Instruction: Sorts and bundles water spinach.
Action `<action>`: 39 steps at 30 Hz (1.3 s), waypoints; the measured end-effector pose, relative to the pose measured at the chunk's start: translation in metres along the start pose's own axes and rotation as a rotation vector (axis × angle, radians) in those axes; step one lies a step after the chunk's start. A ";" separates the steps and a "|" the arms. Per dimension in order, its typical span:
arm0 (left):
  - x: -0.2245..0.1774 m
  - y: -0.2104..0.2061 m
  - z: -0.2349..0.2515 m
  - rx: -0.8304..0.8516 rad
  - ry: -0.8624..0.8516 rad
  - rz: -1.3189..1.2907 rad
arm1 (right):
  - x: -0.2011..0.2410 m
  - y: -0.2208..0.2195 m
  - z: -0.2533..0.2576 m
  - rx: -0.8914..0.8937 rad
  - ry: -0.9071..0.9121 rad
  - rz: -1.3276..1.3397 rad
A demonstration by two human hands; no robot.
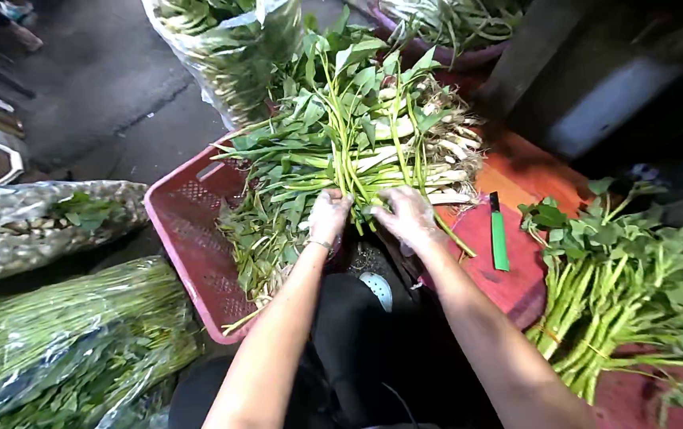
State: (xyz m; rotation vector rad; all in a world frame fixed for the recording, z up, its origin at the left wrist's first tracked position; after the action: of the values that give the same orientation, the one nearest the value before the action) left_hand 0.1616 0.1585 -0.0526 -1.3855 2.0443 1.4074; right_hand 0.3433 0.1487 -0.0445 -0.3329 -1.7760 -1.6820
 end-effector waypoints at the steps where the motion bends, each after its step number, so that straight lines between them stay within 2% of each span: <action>1: -0.001 -0.001 -0.004 0.026 0.011 -0.030 | 0.005 -0.007 0.010 0.035 0.011 -0.012; 3: -0.005 0.000 -0.009 0.075 0.019 -0.144 | 0.016 -0.010 0.022 0.032 0.053 -0.001; 6: -0.010 0.008 -0.016 0.145 -0.013 -0.255 | 0.027 -0.003 0.022 -0.073 0.113 0.135; 8: -0.012 0.014 -0.021 0.187 -0.026 -0.266 | 0.029 0.000 0.018 -0.122 0.132 0.233; 11: -0.014 0.013 -0.014 0.173 -0.057 -0.206 | 0.034 0.000 0.016 -0.170 0.199 0.221; 13: -0.016 0.007 -0.009 0.186 -0.045 -0.237 | 0.037 -0.001 0.016 -0.145 0.181 0.178; 17: -0.017 0.003 -0.009 0.270 -0.065 -0.479 | 0.045 -0.007 0.011 -0.166 0.130 0.149; 20: -0.017 0.010 -0.011 0.276 -0.044 -0.532 | 0.065 -0.013 0.003 -0.093 0.294 0.130; 22: -0.020 0.027 -0.017 0.241 -0.021 -0.536 | 0.063 -0.004 0.003 -0.048 0.359 0.194; 26: -0.028 0.065 -0.017 0.231 -0.028 -0.704 | 0.003 0.041 -0.013 -0.125 0.100 0.117; 29: -0.030 0.076 -0.016 0.202 -0.110 -0.772 | -0.028 0.021 -0.037 0.068 -0.065 -0.063; 31: -0.037 0.094 -0.028 0.145 -0.220 -0.805 | -0.037 0.002 -0.047 0.076 -0.092 -0.019; 33: -0.039 0.128 -0.051 0.071 -0.343 -0.815 | -0.034 0.003 -0.054 0.033 -0.080 0.077; 35: -0.031 0.169 -0.073 0.009 -0.430 -0.816 | -0.023 0.026 -0.062 -0.066 -0.050 0.113; 37: -0.010 0.206 -0.081 -0.068 -0.463 -0.801 | -0.014 0.054 -0.065 -0.253 -0.019 0.160; 39: 0.019 0.223 -0.083 -0.180 -0.409 -0.721 | -0.004 0.068 -0.054 -0.414 0.030 0.223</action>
State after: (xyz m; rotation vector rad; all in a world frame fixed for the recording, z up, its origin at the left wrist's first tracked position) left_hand -0.0119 0.0912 0.0975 -1.5241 1.0268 1.3923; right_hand 0.4019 0.1073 0.0041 -0.6575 -1.3035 -1.8682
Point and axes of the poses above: each hand's wrist, its own z-axis towards the middle knuckle, its own y-axis out of the back of the hand, x = y × z, the point moved 5 cm from there along z, towards the middle knuckle, and after that the axes turned 11 degrees about y, right-handed, at the moved point
